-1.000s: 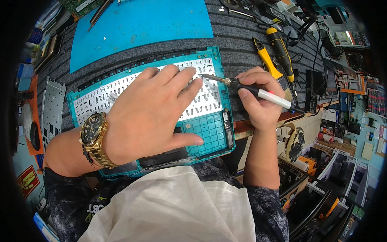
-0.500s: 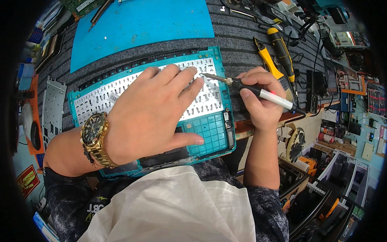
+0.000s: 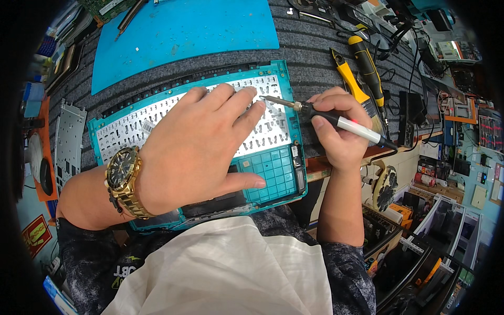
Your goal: The person solders small contact points on the internal keyboard assembly of a laptop using a soldering iron, applying the iron tip to various points along the upper edge of the assembly while holding it in place by hand.
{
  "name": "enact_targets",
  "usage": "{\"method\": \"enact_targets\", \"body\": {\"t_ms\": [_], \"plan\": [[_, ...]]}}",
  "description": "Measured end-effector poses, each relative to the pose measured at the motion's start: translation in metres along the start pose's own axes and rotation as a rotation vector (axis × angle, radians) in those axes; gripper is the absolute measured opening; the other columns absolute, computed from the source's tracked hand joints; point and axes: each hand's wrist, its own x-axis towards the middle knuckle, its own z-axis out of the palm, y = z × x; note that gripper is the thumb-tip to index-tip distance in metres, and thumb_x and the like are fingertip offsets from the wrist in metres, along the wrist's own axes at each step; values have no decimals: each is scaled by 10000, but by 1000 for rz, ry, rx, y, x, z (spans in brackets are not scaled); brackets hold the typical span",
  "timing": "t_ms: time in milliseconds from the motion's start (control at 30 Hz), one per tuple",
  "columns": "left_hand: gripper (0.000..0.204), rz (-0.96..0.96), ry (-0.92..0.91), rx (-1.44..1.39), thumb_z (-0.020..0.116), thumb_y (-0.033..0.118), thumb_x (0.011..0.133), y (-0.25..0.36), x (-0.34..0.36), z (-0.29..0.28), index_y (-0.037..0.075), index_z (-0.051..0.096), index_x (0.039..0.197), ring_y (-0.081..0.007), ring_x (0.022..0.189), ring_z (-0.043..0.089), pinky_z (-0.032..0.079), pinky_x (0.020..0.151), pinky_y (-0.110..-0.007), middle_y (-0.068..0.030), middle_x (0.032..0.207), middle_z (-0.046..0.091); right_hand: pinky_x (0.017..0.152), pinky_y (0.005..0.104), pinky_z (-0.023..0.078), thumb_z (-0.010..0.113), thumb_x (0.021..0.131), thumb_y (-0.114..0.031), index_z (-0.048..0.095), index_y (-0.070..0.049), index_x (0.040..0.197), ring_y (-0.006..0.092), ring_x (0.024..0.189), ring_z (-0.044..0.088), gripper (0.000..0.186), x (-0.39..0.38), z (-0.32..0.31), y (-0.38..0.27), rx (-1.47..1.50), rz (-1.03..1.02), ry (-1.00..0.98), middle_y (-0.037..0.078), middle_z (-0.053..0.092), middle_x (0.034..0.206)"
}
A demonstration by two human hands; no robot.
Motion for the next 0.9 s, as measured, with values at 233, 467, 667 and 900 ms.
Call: {"method": "enact_targets", "body": {"t_ms": [233,467,667,900], "plan": [[921,2,11,6,839,607,868,-1,0,1,-72,639,1456,-294,1255,590,492,1065,-419,-166,1445,627,992,434,569,759,866,24,689,35,1075,283,1030,696,221,-1,0,0,25,15,21,166,702,1057],[920,2,-8,-3,838,609,869,-1,0,-1,-68,636,1458,-292,1254,591,491,1068,-415,-164,1441,629,989,433,569,762,852,27,693,35,1062,284,1022,695,221,-1,1,0,1,16,21,165,708,1050],[919,4,-4,-5,841,607,870,-1,0,-1,-67,635,1460,-294,1253,593,491,1071,-416,-163,1438,632,996,434,564,760,846,26,693,36,1060,290,1028,695,225,0,0,2,10,-25,7,166,708,1048],[924,-5,-14,-9,844,606,866,0,1,-1,-65,634,1466,-302,1279,592,488,1088,-428,-171,1460,632,1008,445,560,764,860,18,687,41,1073,295,1036,691,228,-2,0,0,22,25,22,177,704,1069]]}}
